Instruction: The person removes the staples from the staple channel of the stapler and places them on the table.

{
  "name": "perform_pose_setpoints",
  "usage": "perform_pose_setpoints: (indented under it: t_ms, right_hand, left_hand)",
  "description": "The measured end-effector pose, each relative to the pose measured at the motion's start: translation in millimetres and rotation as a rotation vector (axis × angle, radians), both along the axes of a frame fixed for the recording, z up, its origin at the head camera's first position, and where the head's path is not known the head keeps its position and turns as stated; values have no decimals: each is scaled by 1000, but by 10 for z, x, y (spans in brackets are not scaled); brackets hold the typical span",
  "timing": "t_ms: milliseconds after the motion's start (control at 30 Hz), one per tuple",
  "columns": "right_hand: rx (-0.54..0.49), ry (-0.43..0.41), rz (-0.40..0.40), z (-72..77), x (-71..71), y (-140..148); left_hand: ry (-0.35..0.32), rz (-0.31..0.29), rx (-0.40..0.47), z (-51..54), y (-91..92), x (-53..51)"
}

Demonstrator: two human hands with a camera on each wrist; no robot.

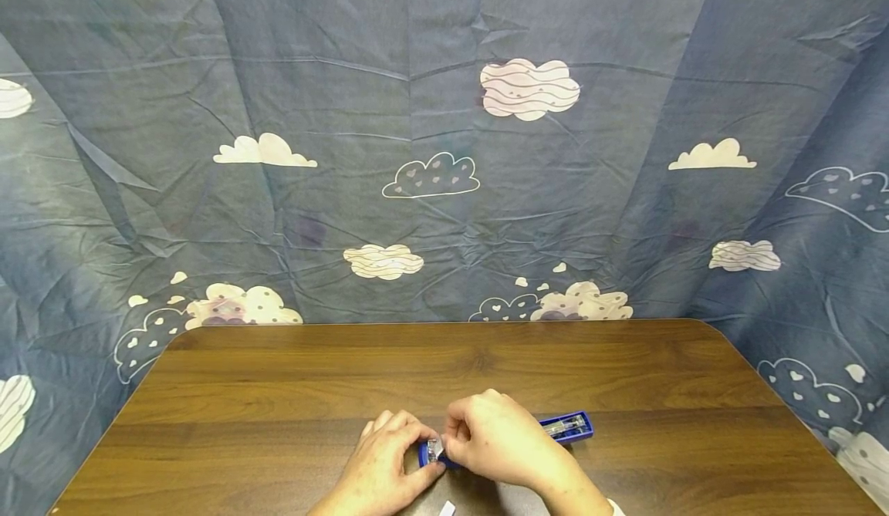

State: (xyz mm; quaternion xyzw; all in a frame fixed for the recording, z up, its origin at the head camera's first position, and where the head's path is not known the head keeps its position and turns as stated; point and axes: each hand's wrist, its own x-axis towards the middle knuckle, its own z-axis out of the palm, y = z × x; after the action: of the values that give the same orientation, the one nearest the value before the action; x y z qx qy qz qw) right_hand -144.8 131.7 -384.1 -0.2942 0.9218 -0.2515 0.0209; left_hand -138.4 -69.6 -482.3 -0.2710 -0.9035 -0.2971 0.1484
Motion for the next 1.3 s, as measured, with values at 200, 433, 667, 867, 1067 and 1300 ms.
perform_pose_setpoints:
  t_ms: [200,433,667,867,1067,1300]
  right_hand:
    - [154,-56,112,0,38,64]
    - [275,-99,104,-68,60,103]
    - [277,-54,74,-77,50,96]
    - [192,-84,45,-20,19,134]
    - [109,-56,3,60,-74,246]
    - [4,200,-267,240,-121,717]
  left_hand:
    - [20,2,8,5,-4,1]
    - [-9,2,5,9,-11,-1]
    - [-2,1,13,4,-11,0]
    - [-3,9,12,2,-26,4]
    - [11,20,14,-4,-33,-1]
    - [-35,7,61,-8,-16,27]
